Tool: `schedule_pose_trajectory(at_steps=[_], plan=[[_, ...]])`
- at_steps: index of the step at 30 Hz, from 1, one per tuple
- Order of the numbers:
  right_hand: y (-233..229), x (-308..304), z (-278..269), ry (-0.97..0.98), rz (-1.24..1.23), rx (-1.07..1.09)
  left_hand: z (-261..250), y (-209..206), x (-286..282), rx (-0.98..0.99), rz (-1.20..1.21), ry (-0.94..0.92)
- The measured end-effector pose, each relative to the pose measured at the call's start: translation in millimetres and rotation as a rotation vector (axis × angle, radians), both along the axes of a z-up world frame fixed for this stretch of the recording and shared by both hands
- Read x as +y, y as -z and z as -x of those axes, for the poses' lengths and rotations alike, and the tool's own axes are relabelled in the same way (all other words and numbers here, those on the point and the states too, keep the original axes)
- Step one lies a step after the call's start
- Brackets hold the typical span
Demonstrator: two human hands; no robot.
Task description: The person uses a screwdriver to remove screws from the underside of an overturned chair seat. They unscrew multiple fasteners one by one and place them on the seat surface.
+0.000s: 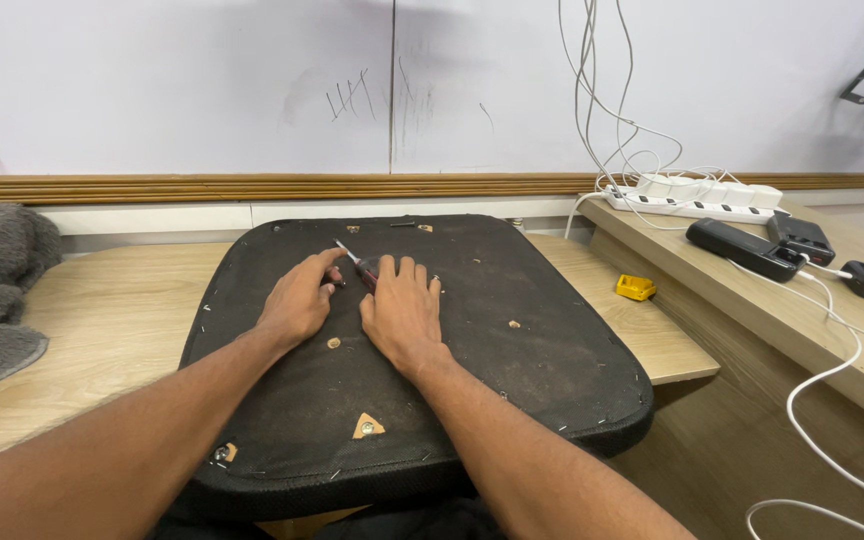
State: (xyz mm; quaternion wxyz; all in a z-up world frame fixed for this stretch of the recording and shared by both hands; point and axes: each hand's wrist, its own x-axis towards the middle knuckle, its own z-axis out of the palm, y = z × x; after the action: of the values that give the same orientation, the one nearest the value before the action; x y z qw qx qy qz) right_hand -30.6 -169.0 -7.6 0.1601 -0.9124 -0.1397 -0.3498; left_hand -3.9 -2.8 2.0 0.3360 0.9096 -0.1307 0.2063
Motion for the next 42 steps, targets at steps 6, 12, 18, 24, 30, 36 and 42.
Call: schedule_pose_trajectory(at_steps=[6,12,18,24,30,36,42], plan=[[2.1,2.6,9.6,-0.159,0.154,-0.246,9.8,-6.9,-2.7,0.018,0.019,-0.037],[6.1,2.3,2.4,-0.271,0.185,-0.209,9.5,-7.8,-1.4,0.021,0.094,0.106],[8.1,2.9,-1.6,-0.242,0.170,-0.171,8.4,-9.9,-0.2,0.061,0.150,0.158],[6.9,2.5,-1.1,-0.162,0.106,-0.061,7.4,-8.5,0.1,0.051,0.171,0.165],[2.2,1.0,-5.4,-0.102,0.006,0.081,-0.8,1.7,3.9,-0.031,0.129,0.114],[-3.6,2.3,2.9,-0.115,-0.032,0.148,-11.1,9.9,4.1,-0.102,-0.027,0.062],[-7.0,4.2,5.1,-0.064,-0.002,0.213,-10.1,9.0,2.7,-0.050,-0.065,0.028]])
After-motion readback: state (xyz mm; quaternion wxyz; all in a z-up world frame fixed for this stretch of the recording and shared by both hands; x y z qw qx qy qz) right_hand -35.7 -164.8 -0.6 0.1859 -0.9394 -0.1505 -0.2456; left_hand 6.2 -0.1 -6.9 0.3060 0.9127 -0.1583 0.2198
